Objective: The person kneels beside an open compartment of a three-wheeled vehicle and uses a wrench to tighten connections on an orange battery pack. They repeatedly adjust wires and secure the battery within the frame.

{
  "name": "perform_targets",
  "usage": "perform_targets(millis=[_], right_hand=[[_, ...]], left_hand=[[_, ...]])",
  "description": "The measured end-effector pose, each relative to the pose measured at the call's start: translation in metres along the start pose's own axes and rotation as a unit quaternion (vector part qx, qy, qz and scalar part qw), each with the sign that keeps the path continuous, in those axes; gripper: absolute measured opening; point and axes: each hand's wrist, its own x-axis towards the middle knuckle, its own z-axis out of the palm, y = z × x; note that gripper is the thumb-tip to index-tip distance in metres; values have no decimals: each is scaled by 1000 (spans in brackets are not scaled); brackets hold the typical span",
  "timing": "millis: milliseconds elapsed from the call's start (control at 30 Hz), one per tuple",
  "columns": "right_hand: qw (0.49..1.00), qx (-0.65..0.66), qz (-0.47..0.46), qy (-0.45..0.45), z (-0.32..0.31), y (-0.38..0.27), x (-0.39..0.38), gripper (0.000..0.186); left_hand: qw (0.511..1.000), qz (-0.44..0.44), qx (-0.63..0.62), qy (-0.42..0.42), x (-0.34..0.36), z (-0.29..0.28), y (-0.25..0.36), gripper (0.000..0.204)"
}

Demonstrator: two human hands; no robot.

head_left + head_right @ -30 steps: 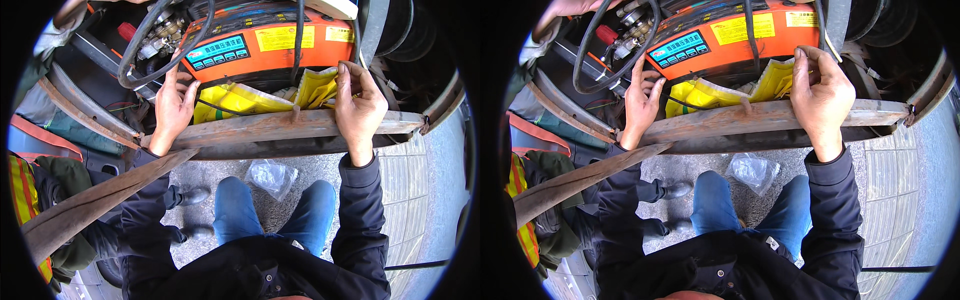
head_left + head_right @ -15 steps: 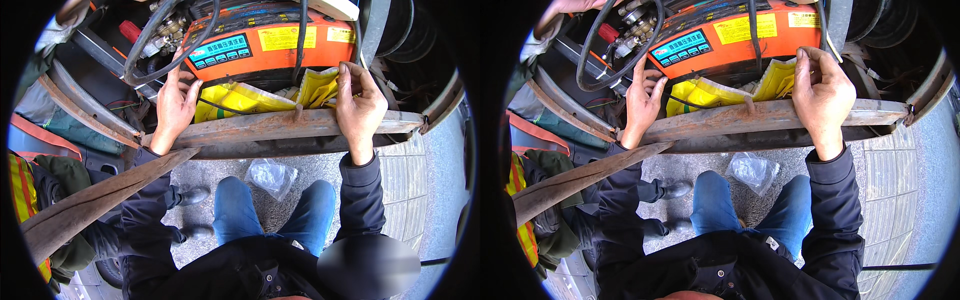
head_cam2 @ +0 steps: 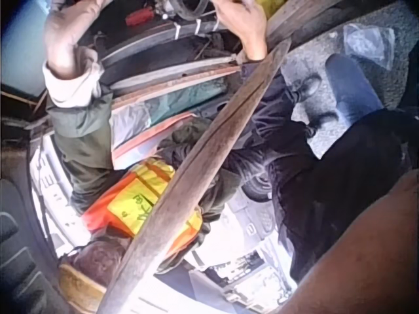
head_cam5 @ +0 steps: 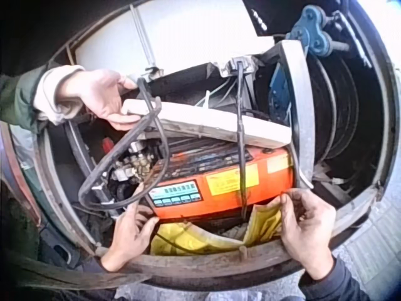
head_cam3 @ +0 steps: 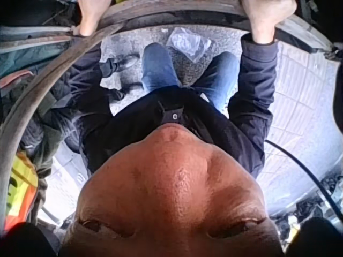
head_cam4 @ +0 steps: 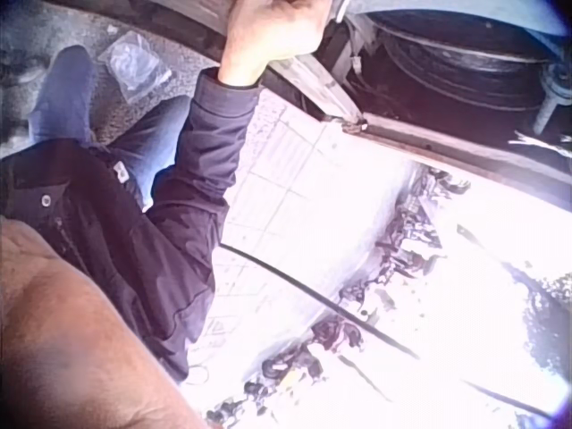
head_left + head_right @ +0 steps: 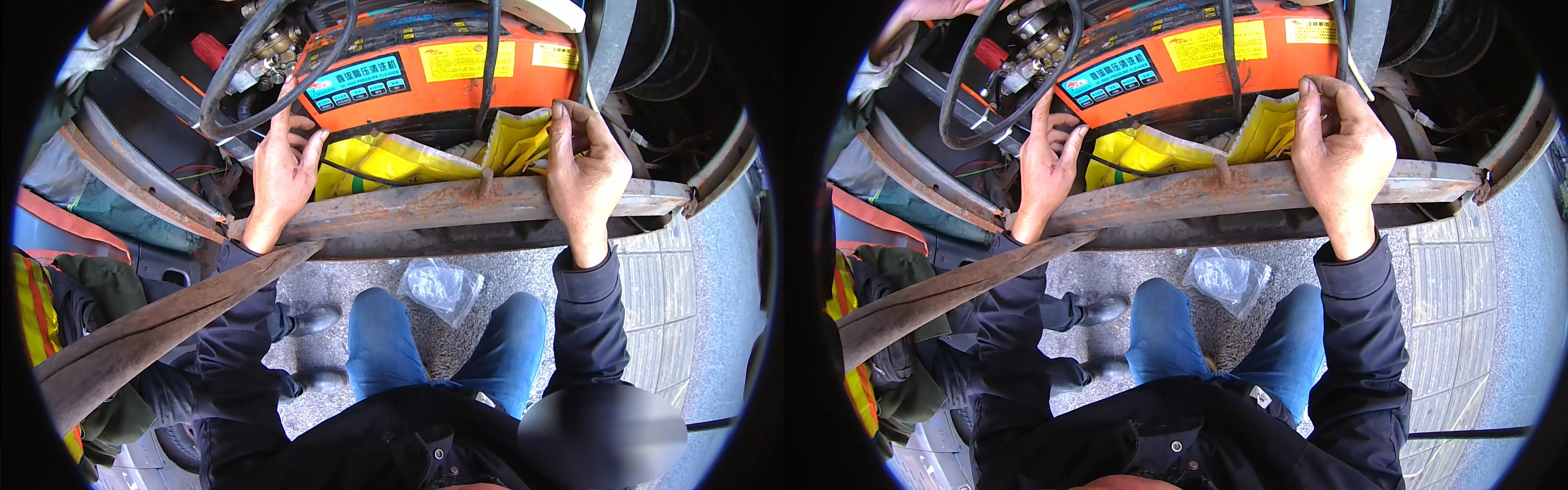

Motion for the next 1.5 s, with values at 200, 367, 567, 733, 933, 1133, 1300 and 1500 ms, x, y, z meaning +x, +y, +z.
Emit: perform_targets(millis=[200, 367, 567, 733, 933, 1133, 1300, 1500], right_hand=[[1000, -6, 3, -1, 0, -1, 0, 14], [1000, -10, -1, -2, -1, -1, 0, 14], [1000, -11, -3, -2, 0, 0, 0, 15], [1000, -12, -2, -5, -1, -2, 0, 14], [1000, -17, 4, -5, 0, -2, -1, 13], [1000, -24, -2, -3, -2, -2, 0, 13], [999, -34, -7, -6, 0, -3, -1, 16], [999, -36, -7, -13, -2, -5, -1, 16]], left_hand=[[1000, 4, 1, 1, 0, -1, 1, 78], [1000, -3, -3, -4, 0, -1, 1, 78], [1000, -7, 1, -3, 0, -1, 1, 78], [1000, -6, -4, -4, 0, -1, 1, 78], [1000, -9, -2, -2, -1, 0, 1, 77], [1000, -1, -8, -6, 0, 1, 0, 78], [1000, 4, 0, -4, -1, -2, 3, 79], [1000, 8, -1, -1, -1, -1, 1, 79]])
